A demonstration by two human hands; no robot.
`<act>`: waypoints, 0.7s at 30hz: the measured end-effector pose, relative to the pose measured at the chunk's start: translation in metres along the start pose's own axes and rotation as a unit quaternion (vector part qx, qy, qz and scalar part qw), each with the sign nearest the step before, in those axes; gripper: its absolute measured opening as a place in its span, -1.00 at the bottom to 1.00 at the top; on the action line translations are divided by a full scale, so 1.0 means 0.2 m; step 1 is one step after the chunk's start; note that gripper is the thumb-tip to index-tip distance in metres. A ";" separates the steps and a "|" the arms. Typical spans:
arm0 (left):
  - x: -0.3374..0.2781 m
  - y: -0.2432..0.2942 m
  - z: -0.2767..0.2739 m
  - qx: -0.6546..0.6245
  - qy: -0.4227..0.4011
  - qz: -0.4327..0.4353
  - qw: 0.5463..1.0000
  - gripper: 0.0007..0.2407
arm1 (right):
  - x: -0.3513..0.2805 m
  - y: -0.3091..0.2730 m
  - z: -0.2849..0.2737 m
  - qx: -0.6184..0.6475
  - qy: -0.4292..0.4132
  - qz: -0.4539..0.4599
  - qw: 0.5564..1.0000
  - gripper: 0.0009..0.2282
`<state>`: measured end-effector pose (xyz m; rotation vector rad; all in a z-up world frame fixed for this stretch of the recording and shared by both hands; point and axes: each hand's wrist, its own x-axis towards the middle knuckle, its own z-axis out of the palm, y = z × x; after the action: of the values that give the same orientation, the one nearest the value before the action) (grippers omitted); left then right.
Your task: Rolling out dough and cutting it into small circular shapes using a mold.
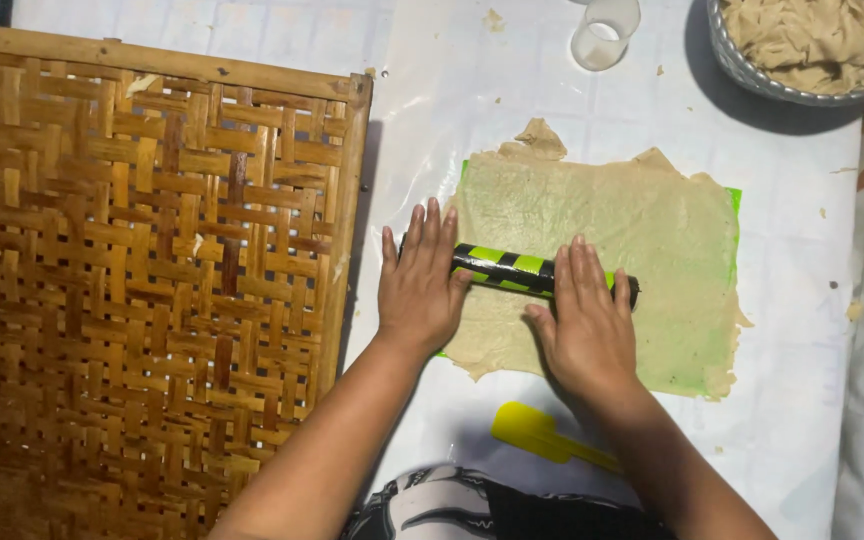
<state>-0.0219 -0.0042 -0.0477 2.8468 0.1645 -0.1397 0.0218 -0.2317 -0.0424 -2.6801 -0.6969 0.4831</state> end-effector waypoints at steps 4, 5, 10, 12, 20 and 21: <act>0.13 0.03 -0.15 -0.043 -0.028 -0.061 0.997 -0.36 | 0.11 0.11 -0.18 0.100 0.071 0.026 0.992 -0.46; 0.21 0.02 -0.15 -0.043 0.020 -0.057 0.997 -0.40 | 0.19 0.14 -0.21 0.070 0.116 0.058 0.989 -0.46; 0.48 0.03 -0.15 0.042 0.109 -0.051 0.992 -0.46 | 0.41 0.09 -0.24 0.017 0.065 0.150 0.986 -0.39; 0.44 0.05 -0.13 0.033 -0.024 -0.059 0.997 -0.44 | 0.37 0.11 -0.13 0.015 0.088 0.105 0.990 -0.45; 0.08 0.04 -0.13 0.022 -0.083 -0.051 0.995 -0.48 | 0.09 0.03 -0.04 -0.011 0.013 0.089 0.996 -0.46; 0.03 0.05 -0.12 0.018 -0.074 -0.051 0.996 -0.48 | 0.04 0.01 -0.02 -0.013 0.008 0.089 0.996 -0.46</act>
<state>-0.0128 -0.0052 -0.0227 2.8507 0.2799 -0.3769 0.0315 -0.2304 -0.0413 -2.7815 -0.4642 0.4989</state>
